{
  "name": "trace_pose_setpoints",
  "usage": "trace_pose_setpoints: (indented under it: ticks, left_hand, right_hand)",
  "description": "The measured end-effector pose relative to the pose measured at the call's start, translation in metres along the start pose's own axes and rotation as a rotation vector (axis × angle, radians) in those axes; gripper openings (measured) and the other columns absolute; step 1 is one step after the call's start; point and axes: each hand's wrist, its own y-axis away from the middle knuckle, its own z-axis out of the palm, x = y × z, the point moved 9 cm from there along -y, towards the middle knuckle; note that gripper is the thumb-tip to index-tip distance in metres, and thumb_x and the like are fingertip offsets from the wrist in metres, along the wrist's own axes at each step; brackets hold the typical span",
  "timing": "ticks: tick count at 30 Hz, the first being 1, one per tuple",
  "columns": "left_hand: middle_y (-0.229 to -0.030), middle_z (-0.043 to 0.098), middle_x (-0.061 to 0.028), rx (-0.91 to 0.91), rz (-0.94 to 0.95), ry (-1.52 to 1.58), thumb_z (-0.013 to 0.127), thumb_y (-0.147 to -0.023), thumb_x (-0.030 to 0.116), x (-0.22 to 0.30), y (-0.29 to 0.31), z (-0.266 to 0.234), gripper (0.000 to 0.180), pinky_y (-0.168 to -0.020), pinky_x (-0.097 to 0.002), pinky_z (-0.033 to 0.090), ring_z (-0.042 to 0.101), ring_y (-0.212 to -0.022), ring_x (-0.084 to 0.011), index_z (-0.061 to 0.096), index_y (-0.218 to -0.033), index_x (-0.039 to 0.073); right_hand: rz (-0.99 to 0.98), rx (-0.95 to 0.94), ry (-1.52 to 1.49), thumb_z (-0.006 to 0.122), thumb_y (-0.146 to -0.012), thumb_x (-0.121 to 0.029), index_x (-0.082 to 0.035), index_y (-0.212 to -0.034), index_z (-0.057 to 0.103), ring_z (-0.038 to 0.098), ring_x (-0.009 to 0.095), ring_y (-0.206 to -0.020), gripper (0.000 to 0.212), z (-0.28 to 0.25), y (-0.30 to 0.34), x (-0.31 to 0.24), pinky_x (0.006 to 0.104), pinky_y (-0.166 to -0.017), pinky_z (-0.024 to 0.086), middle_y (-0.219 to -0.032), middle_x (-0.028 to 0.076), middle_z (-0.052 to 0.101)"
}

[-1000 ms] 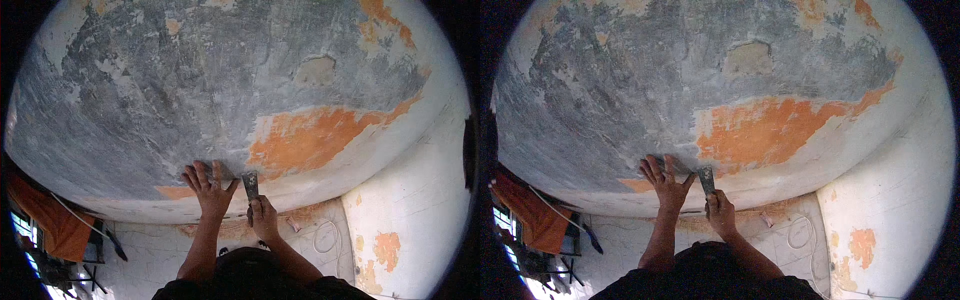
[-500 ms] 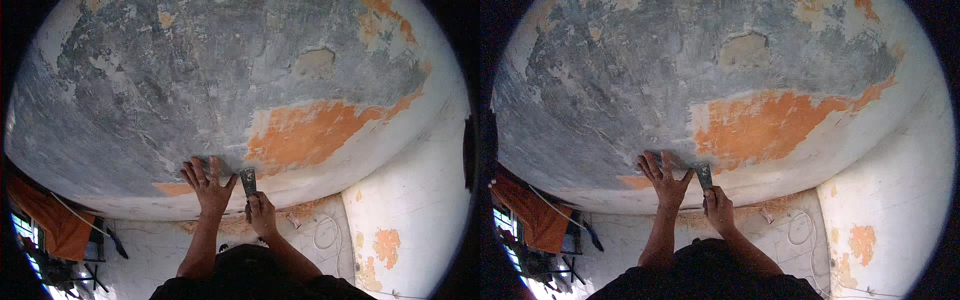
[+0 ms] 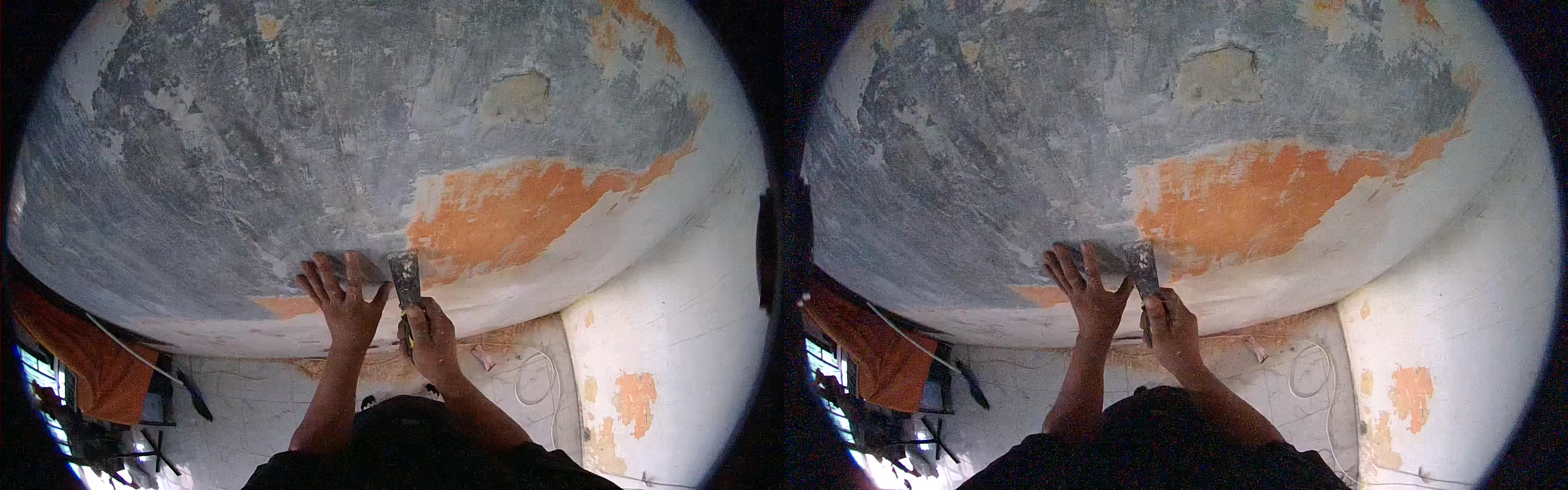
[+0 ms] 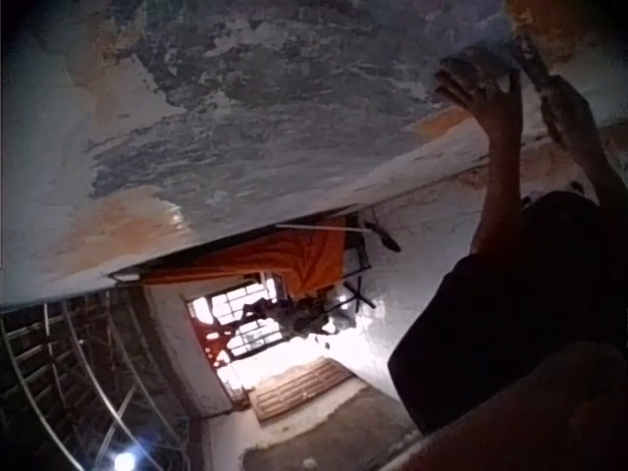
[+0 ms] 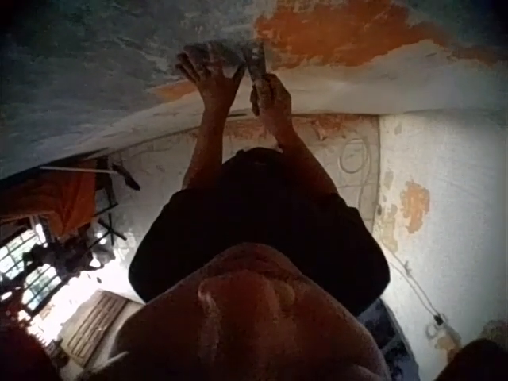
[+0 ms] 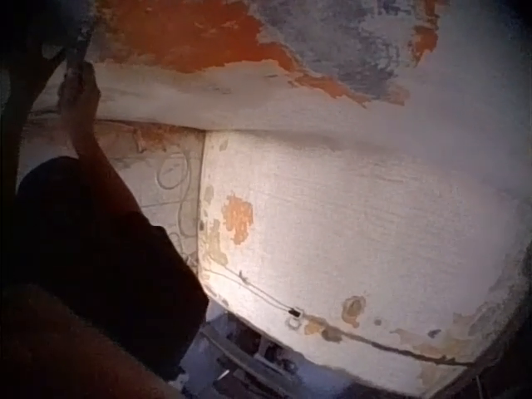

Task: The recorder is using a metal scraper tool to remove old paint or plaster from an indoor wall or ceiling surface.

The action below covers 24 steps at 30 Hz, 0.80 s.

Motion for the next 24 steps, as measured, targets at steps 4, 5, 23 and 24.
trace_pose_setpoints:
  ticks: [4,5,23,24]
  left_hand:
    - [-0.152,0.004,-0.0289,0.015,-0.022,-0.025,0.079,-0.07,0.049,0.001,0.002,-0.001,0.101,-0.107,-0.0694,0.011,0.004,-0.138,-0.0536,0.023,-0.149,0.021]
    - [-0.151,0.004,-0.0291,0.026,-0.012,-0.032,0.078,-0.07,0.05,0.001,0.001,-0.001,0.101,-0.107,-0.0693,0.01,0.003,-0.138,-0.0537,0.022,-0.149,0.021]
    - [-0.151,0.003,-0.0288,0.048,0.0,-0.03,0.081,-0.066,0.05,0.001,-0.002,-0.001,0.108,-0.105,-0.0713,0.011,0.003,-0.138,-0.0543,0.019,-0.149,0.02]
    - [-0.152,0.001,-0.0288,0.027,0.001,-0.036,0.082,-0.065,0.049,0.001,-0.004,0.0,0.112,-0.106,-0.0703,0.011,0.0,-0.138,-0.0539,0.016,-0.15,0.018]
  right_hand:
    - [0.06,0.072,0.085,0.045,-0.1,-0.027,-0.002,-0.097,0.051,0.047,0.01,-0.047,0.026,-0.011,0.01,0.038,0.0274,-0.044,0.04,-0.061,0.001,0.051]
    - [0.056,0.067,0.088,0.045,-0.1,-0.027,-0.002,-0.097,0.051,0.047,0.01,-0.047,0.026,-0.013,0.007,0.04,0.0274,-0.044,0.04,-0.061,0.001,0.051]
    - [-0.029,0.031,0.059,0.043,-0.101,-0.028,-0.003,-0.098,0.048,0.047,0.012,-0.045,0.026,-0.019,0.005,0.026,0.0276,-0.042,0.04,-0.062,0.005,0.052]
    - [-0.029,0.035,0.057,0.043,-0.101,-0.028,-0.003,-0.098,0.048,0.047,0.012,-0.045,0.026,-0.018,0.003,0.021,0.0276,-0.042,0.04,-0.062,0.005,0.052]
